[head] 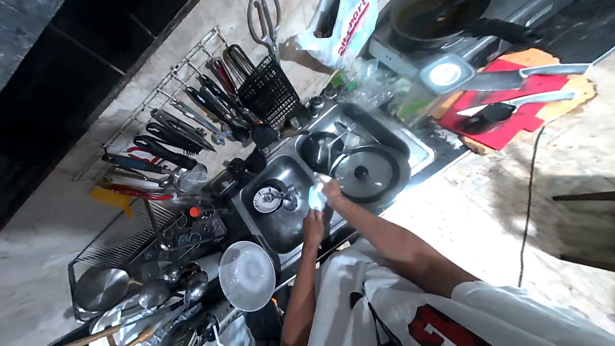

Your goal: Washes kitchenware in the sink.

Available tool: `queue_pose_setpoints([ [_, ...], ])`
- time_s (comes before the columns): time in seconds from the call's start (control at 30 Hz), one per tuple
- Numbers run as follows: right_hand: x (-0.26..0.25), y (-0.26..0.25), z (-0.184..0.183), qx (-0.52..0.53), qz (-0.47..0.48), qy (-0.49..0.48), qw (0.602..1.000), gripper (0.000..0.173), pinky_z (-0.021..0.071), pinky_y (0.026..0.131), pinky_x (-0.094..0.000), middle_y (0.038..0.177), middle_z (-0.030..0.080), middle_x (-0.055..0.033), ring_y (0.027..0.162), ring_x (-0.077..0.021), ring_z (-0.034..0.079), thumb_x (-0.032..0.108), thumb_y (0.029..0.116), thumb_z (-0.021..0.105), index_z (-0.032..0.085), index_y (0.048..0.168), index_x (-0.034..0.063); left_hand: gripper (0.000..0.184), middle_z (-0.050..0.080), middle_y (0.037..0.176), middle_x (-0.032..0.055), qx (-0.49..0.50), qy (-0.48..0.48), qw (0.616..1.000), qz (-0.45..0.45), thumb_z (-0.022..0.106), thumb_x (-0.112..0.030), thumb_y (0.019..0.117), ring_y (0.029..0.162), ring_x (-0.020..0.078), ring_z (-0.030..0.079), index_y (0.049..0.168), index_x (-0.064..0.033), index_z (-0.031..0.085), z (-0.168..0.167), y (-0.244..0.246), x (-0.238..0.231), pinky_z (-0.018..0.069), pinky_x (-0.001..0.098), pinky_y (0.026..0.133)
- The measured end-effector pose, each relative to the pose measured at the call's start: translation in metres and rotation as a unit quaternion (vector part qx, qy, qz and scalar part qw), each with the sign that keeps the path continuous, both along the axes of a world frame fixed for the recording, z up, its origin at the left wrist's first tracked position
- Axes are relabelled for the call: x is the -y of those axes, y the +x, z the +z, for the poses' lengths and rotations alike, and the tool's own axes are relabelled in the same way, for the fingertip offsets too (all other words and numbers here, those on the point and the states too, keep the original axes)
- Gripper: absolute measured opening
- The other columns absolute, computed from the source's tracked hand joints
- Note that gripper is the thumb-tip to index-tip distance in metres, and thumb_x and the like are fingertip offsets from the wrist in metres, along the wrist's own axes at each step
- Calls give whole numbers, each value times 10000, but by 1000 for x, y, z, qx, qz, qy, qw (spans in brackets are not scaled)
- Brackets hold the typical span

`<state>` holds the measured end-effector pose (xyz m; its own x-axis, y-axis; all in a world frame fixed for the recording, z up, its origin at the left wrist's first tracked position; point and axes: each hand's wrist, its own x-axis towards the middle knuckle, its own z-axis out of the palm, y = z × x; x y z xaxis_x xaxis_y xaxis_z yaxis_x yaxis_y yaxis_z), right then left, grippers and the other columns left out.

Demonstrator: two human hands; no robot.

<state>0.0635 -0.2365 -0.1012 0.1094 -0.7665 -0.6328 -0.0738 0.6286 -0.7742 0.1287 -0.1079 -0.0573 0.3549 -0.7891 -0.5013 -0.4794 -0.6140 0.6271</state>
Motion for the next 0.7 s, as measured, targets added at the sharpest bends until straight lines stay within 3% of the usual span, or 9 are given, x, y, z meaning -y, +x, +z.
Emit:
queue_pose_setpoints([
  [0.03, 5, -3, 1, 28, -13, 6, 1000, 387, 513, 1024, -506, 1278, 687, -158, 1183, -281, 647, 343, 1042, 618, 669, 1321, 79, 411, 696, 966, 172, 0, -4, 1000, 3, 371, -267, 1112, 898, 286, 672, 1149, -5, 685, 2, 2, -3, 545, 487, 855],
  [0.13, 16, -15, -6, 108, -22, 30, 993, 546, 553, 907, -456, 1223, 680, -118, 1064, -241, 654, 543, 1019, 574, 599, 1400, 153, 418, 688, 1008, 217, -14, -17, 999, 33, 379, -260, 1111, 949, 321, 665, 1174, 36, 668, 1, 4, -10, 531, 522, 893],
  [0.2, 16, -24, -11, 171, 4, 51, 984, 602, 547, 946, -448, 1264, 656, -103, 1110, -232, 639, 581, 1014, 548, 540, 1460, 176, 455, 654, 1047, 238, -40, -42, 995, 83, 334, -255, 1123, 978, 317, 622, 1191, 82, 630, -4, 5, -15, 504, 493, 916],
  [0.27, 12, -28, -13, 225, 36, 78, 971, 661, 553, 959, -446, 1244, 652, -102, 1112, -229, 641, 641, 1011, 493, 530, 1448, 147, 432, 671, 1090, 261, -31, -62, 992, 106, 367, -236, 1117, 1014, 339, 651, 1259, 90, 613, -7, 10, -14, 517, 508, 948],
  [0.3, 7, -30, -13, 254, 44, 95, 962, 671, 566, 926, -433, 1211, 659, -96, 1083, -223, 652, 667, 1009, 461, 534, 1422, 144, 399, 687, 1038, 237, -24, -70, 991, 110, 403, -224, 1106, 939, 316, 678, 1278, 74, 605, -9, 12, -13, 553, 492, 889],
  [0.37, -4, -33, -14, 314, 58, 110, 941, 696, 569, 958, -446, 1262, 648, -100, 1139, -230, 648, 683, 1017, 418, 490, 1459, 151, 333, 687, 904, 162, -61, -80, 985, 136, 447, -195, 1097, 695, 227, 692, 1298, 50, 551, -10, 12, -9, 617, 401, 665],
  [0.43, -14, -32, -8, 344, 73, 93, 931, 648, 564, 985, -421, 1264, 653, -97, 1153, -211, 647, 626, 1054, 388, 486, 1448, 122, 318, 700, 917, 138, -100, -93, 977, 165, 450, -181, 1099, 600, 193, 667, 1322, 38, 511, -6, 12, -6, 603, 358, 575],
  [0.57, -28, -33, 11, 284, 112, 56, 951, 473, 565, 981, -366, 1263, 647, -130, 1125, -189, 657, 351, 1117, 433, 460, 1463, 29, 318, 681, 901, 116, -91, -101, 976, 169, 399, -181, 1108, 576, 166, 616, 1303, 43, 514, -3, 16, -1, 564, 339, 560],
  [0.7, -35, -22, 14, 158, 196, 7, 968, 390, 574, 954, -370, 1225, 675, -136, 1074, -187, 678, 185, 1016, 640, 573, 1359, 12, 363, 687, 932, 152, -37, -47, 991, 122, 353, -162, 1101, 674, 211, 661, 1352, 59, 494, -2, 17, 8, 588, 388, 654],
])
